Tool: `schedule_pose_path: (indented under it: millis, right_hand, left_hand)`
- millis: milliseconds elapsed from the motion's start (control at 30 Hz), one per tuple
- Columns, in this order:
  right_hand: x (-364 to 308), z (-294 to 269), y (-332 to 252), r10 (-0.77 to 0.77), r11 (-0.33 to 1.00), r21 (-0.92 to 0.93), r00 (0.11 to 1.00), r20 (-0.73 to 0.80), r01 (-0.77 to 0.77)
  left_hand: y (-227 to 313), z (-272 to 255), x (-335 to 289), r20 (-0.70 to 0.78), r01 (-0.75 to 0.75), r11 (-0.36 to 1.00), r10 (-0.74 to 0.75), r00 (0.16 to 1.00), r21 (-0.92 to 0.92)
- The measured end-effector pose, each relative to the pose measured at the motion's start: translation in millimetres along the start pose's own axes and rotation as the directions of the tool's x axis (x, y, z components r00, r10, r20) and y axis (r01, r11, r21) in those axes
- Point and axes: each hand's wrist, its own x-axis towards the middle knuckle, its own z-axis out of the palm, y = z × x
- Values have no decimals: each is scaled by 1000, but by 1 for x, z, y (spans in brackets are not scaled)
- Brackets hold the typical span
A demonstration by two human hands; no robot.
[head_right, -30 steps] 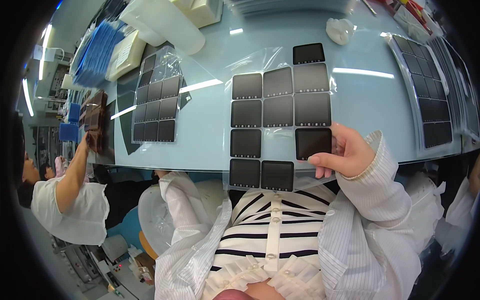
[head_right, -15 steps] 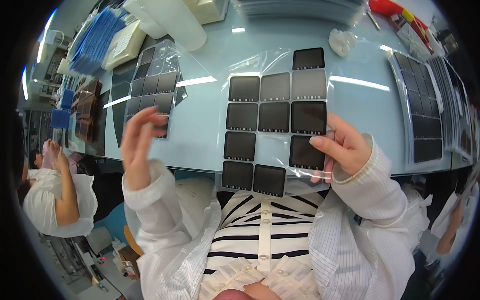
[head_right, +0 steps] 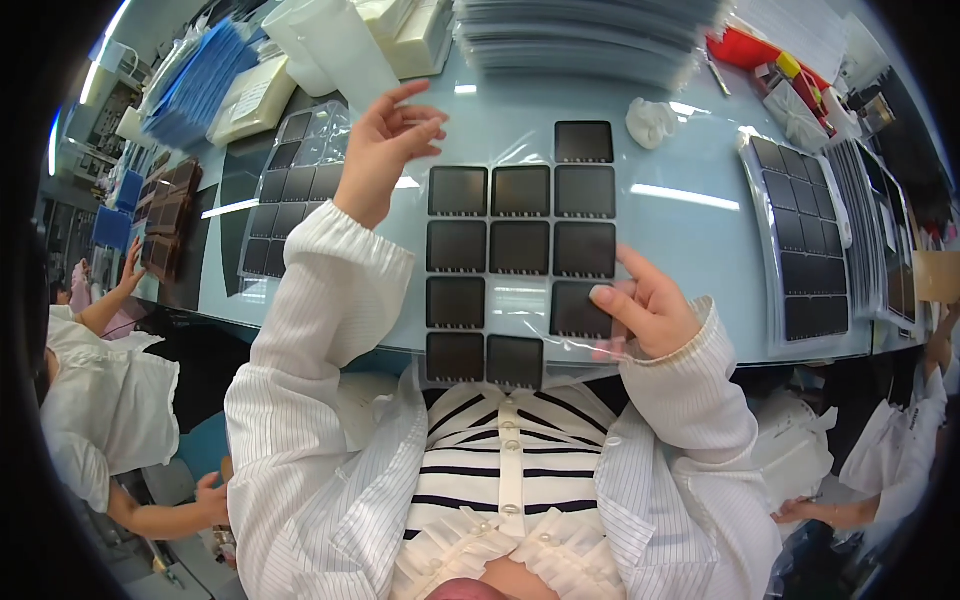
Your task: Inspecting and cleaning sheets of electronic components at a workbench in a manufacturing environment.
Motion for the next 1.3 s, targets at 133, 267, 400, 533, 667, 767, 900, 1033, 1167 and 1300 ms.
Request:
schedule_pose_path:
  millis: [133, 267, 400, 533, 667, 767, 900, 1033, 1167, 1300]
  right_hand:
    - [-3, 3, 4, -62, 998, -2, 998, 27, 62]
    - [-9, 17, 13, -94, 996, 4, 993, -76, 94]
    - [-13, 25, 14, -93, 993, -85, 984, -149, 81]
    - [-19, 29, 15, -83, 969, -242, 984, -159, 43]
    - [-26, 32, 25, -385, 639, -749, 915, -116, 174]
    - [-30, 36, 22, -420, 446, -886, 904, -82, 127]
    - [-34, 34, 16, -517, 262, -937, 853, 66, 231]
    - [-35, 30, 14, -387, 252, -908, 895, 222, 334]
    - [-32, 26, 3, -413, 336, -846, 872, 262, 414]
    - [-23, 22, -6, -533, 399, -810, 827, 175, 429]
  left_hand:
    - [-18, -4, 22, -61, -248, 947, 266, 962, 206]
    - [-39, -3, 31, -129, -249, 931, 290, 948, 266]
    - [-49, -10, 31, -112, -340, 777, 462, 880, 529]
    - [-49, -12, 25, -33, -329, 588, 520, 854, 739]
    - [-46, -6, 19, 11, -332, 472, 563, 826, 817]
    - [-39, -15, 12, 13, -347, 402, 637, 771, 847]
    - [-2, -35, -6, 17, -282, 363, 587, 810, 888]
    - [13, -102, -23, -159, 20, 383, 334, 929, 923]
    - [1, -191, -28, -398, 341, 244, 238, 886, 908]
    - [-12, -222, -24, -649, 617, 220, 126, 750, 756]
